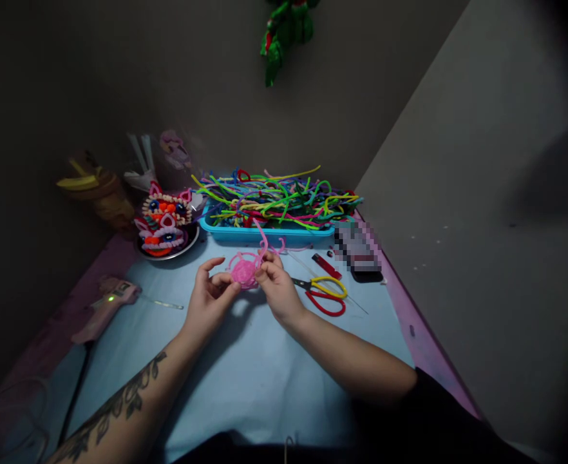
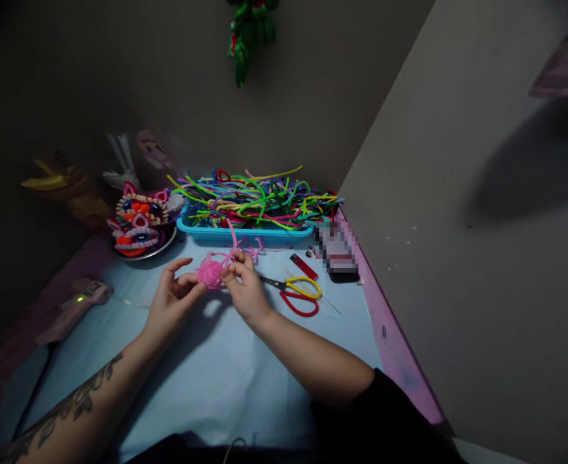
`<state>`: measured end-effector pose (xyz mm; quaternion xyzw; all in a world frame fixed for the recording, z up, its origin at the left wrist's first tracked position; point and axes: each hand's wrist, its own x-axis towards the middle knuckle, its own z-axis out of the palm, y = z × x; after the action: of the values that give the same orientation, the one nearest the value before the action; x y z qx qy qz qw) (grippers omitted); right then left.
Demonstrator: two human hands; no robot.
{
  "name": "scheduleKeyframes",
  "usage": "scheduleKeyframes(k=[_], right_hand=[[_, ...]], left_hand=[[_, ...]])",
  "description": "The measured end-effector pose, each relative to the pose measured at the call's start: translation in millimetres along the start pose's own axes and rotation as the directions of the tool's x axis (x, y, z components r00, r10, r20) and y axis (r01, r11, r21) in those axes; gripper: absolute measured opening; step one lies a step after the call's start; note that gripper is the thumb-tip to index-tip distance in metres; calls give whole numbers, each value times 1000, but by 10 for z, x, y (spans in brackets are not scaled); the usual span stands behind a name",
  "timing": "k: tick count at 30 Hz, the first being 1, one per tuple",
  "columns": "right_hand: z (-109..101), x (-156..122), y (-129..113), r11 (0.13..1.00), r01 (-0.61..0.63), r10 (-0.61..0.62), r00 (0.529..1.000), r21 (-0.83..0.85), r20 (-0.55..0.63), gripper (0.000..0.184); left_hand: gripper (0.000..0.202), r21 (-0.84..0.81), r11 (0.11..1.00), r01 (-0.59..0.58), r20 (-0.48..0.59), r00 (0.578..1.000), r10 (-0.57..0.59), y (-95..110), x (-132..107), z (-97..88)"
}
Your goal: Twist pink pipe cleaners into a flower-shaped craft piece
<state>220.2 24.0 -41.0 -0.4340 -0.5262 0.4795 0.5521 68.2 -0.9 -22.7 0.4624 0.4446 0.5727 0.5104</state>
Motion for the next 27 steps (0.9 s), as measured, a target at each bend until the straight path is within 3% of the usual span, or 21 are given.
scheduleKeyframes(k=[4, 9, 19, 27], right_hand=[[-7, -19, -27, 999, 35, -35, 999, -22, 2, 48], [9, -39, -44, 1000, 7, -6, 1000, -14, 17, 49], [20, -55, -42, 1000, 4, -3, 999, -9, 40, 48], [22, -64, -14, 996, 53, -49, 997, -66, 62, 43]], left_hand=[[58, 50, 997, -64, 26, 998, 62, -8, -12, -4], [37, 164, 980, -113, 66, 992, 104, -45, -26, -22], [73, 152, 983, -102, 101, 991, 87, -71, -39, -28], [61, 59, 997, -53, 51, 997, 50, -23, -41, 28]])
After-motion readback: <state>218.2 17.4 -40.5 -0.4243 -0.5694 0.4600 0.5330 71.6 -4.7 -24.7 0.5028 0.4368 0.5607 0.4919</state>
